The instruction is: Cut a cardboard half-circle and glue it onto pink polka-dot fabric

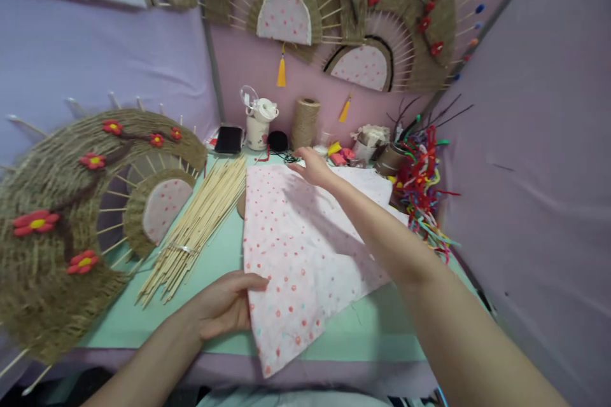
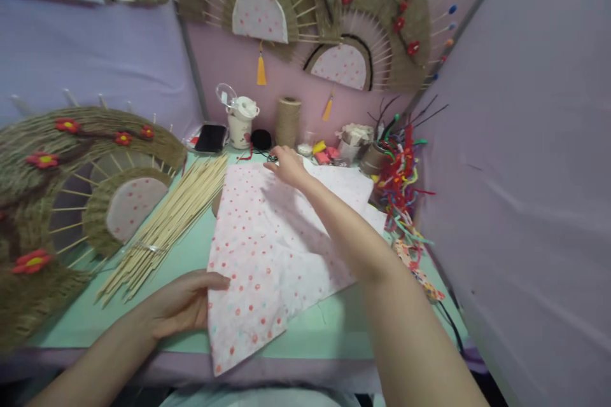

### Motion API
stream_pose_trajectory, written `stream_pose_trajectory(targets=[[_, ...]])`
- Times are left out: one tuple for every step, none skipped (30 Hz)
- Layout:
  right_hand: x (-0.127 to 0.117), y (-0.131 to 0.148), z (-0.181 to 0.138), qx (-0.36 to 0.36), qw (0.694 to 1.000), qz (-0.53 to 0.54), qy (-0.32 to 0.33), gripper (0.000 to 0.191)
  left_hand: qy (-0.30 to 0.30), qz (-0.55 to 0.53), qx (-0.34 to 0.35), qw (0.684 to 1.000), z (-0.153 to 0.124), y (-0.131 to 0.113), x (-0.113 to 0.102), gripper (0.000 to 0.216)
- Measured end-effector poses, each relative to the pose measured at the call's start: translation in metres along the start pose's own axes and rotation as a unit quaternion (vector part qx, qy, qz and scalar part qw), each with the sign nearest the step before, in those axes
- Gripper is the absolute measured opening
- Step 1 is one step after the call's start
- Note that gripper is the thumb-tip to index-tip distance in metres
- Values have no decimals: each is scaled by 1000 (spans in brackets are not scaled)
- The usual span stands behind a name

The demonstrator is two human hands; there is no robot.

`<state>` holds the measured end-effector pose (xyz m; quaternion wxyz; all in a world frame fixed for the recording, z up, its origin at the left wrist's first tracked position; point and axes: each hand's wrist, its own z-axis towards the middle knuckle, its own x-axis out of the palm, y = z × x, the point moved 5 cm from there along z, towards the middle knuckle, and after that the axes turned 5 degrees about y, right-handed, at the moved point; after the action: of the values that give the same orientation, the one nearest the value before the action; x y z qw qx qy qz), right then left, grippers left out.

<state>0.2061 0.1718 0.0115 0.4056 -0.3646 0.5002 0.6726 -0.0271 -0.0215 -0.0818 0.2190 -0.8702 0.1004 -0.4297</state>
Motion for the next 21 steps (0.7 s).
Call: stream_pose_trajectory(targets=[[-16,-7,-18,-6,1000,-17,6,28,-4,-2,3,1000,0,0,1,59],[-31,-18,-39,3,999,-35,20,25,-5,-7,6,1000,-1,-1,2,61],[-46,-33,-62,35,997,-63,38,23,-3,-12,9,1000,-1,-2,3,62],[-59,-51,-87,89,989,-102,58,22,0,-16,11,1000,-1,-3,4,63],[-70,-71,-113,156,973,-145,84,20,4,-20,14,1000,-1,-4,4,65],[-80,-88,-137,193,963,-162,97,18,10,-24,15,1000,-1,-5,4,66],[-87,-102,-160,220,954,-171,109,14,14,-28,17,999,-1,-6,3,67],[-91,-115,-181,247,945,-178,120,10,18,-32,20,999,-1,-7,2,68],[-93,-126,-198,272,936,-183,127,8,22,-37,24,999,-2,-8,1,69],[-93,-135,-212,293,929,-185,131,7,25,-42,30,998,-2,-8,0,70],[-92,-142,-223,312,923,-186,129,8,27,-47,37,998,-2,-9,-1,71],[-89,-147,-231,328,918,-185,122,12,29,-49,44,997,-3,-9,-2,71],[-86,-151,-237,341,915,-182,112,17,29,-49,50,997,-3,-10,-2,72],[-83,-153,-241,352,914,-176,99,21,30,-47,56,997,-4,-10,-2,72],[-80,-155,-243,360,914,-168,87,23,29,-45,61,997,-5,-10,-2,73],[-78,-157,-244,364,915,-156,75,24,28,-41,65,997,-5,-10,-1,74],[-77,-157,-244,365,918,-143,62,23,25,-38,68,997,-6,-10,0,75],[-77,-157,-242,363,922,-128,47,21,22,-35,70,997,-6,-10,1,76],[-79,-156,-240,357,927,-114,28,18,18,-32,72,997,-7,-11,2,76],[-82,-154,-236,349,932,-99,6,17,14,-31,73,997,-7,-11,2,76],[-87,-150,-231,338,937,-86,-18,17,10,-29,73,997,-6,-11,3,76]])
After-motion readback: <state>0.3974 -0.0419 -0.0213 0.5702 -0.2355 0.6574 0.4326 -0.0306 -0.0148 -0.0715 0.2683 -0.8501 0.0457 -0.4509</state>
